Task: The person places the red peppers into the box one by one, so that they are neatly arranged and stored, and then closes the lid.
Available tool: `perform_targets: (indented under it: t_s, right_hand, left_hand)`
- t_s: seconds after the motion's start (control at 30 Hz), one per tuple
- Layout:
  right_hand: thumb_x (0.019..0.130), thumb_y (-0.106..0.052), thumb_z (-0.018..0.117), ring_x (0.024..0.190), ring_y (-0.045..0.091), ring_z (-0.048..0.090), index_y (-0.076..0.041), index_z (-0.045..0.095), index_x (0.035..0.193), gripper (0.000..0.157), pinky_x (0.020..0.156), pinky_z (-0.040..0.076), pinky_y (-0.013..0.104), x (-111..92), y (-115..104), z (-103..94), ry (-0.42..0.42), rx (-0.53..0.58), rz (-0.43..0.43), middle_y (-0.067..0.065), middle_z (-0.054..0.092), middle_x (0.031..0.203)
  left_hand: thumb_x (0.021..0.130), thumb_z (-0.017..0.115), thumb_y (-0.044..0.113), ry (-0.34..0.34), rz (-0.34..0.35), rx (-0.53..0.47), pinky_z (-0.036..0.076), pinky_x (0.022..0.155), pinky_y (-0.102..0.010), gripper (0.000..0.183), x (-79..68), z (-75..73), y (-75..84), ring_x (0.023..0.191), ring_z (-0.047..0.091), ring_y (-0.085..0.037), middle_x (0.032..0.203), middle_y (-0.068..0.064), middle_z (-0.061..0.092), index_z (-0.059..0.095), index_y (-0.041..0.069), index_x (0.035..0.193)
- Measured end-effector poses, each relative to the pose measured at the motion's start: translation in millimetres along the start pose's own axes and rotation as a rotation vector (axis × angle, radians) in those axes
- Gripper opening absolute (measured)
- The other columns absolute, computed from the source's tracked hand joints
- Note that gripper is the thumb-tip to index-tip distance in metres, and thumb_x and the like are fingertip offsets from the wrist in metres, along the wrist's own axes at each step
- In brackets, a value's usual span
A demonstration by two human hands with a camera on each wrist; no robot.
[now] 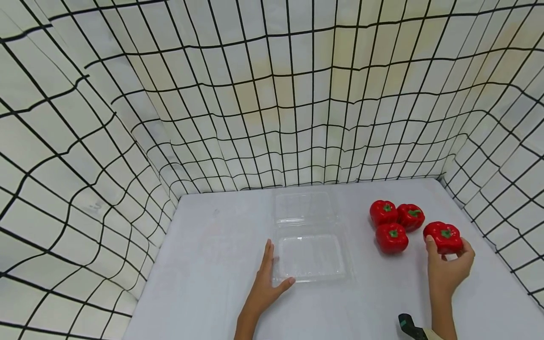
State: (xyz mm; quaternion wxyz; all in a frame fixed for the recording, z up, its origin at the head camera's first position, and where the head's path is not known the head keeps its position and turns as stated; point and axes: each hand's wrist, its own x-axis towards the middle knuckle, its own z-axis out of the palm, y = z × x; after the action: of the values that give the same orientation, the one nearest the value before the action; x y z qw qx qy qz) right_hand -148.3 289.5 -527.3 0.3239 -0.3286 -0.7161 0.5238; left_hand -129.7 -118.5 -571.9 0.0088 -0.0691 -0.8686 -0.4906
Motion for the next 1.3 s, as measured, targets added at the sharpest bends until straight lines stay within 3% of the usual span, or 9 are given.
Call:
perform_targets:
  t_s: [0.3,0.53,0.77,1.03,1.13,1.3]
  right_hand:
    - [0.086,-0.026,0.075,0.135,0.004,0.031,-0.03,0.034,0.144,0.072,0.106,0.048,0.029,-5,-22,5.1,-0.015,0.056,-0.157,-0.009,0.034,0.146]
    - [0.083,-0.015,0.077,0.134,0.007,0.034,-0.03,0.034,0.148,0.079,0.089,0.049,0.009,-10,-39,13.2,-0.185,0.104,-0.287,-0.011,0.034,0.142]
    - [0.079,-0.005,0.079,0.132,0.01,0.039,-0.023,0.037,0.147,0.082,0.089,0.046,0.004,-32,-56,33.0,-0.349,0.188,-0.377,-0.002,0.043,0.146]
    - [0.076,-0.011,0.083,0.131,0.012,0.042,-0.024,0.042,0.146,0.082,0.089,0.045,0.005,-54,-59,55.3,-0.491,0.108,-0.399,0.0,0.046,0.144]
    - [0.076,-0.013,0.084,0.128,0.014,0.044,-0.023,0.043,0.146,0.082,0.089,0.048,0.01,-60,-62,63.4,-0.552,0.082,-0.437,0.002,0.048,0.143]
    - [0.076,-0.015,0.084,0.132,0.024,0.042,-0.023,0.042,0.147,0.083,0.092,0.055,0.048,-69,-65,77.7,-0.67,0.058,-0.486,0.008,0.045,0.143]
  left_hand:
    - [0.081,0.075,0.045,0.007,0.009,0.004,0.015,0.104,-0.082,0.104,0.2,-3.8,-0.3,0.139,0.043,-0.031,0.167,0.002,0.003,0.01,0.02,0.158]
    - [0.081,0.075,0.044,0.005,0.022,-0.014,0.015,0.104,-0.082,0.103,0.3,-3.1,-0.5,0.139,0.044,-0.031,0.167,0.004,0.003,0.011,0.019,0.158]
    - [0.082,0.074,0.047,0.008,0.011,0.003,0.014,0.105,-0.082,0.103,2.0,-0.8,-1.5,0.141,0.042,-0.031,0.167,0.004,0.003,0.012,0.02,0.158]
    - [0.082,0.075,0.044,0.004,0.018,-0.012,0.019,0.106,-0.08,0.103,0.0,-1.0,0.6,0.14,0.041,-0.034,0.167,-0.001,0.004,0.012,0.018,0.158]
    - [0.082,0.075,0.044,0.0,0.02,-0.015,0.022,0.106,-0.078,0.103,-0.1,-1.2,0.7,0.14,0.042,-0.034,0.167,0.0,0.003,0.012,0.017,0.158]
    - [0.082,0.075,0.044,0.003,0.031,-0.017,0.026,0.107,-0.075,0.103,1.3,-1.3,0.2,0.14,0.041,-0.035,0.167,0.0,0.004,0.012,0.017,0.158]
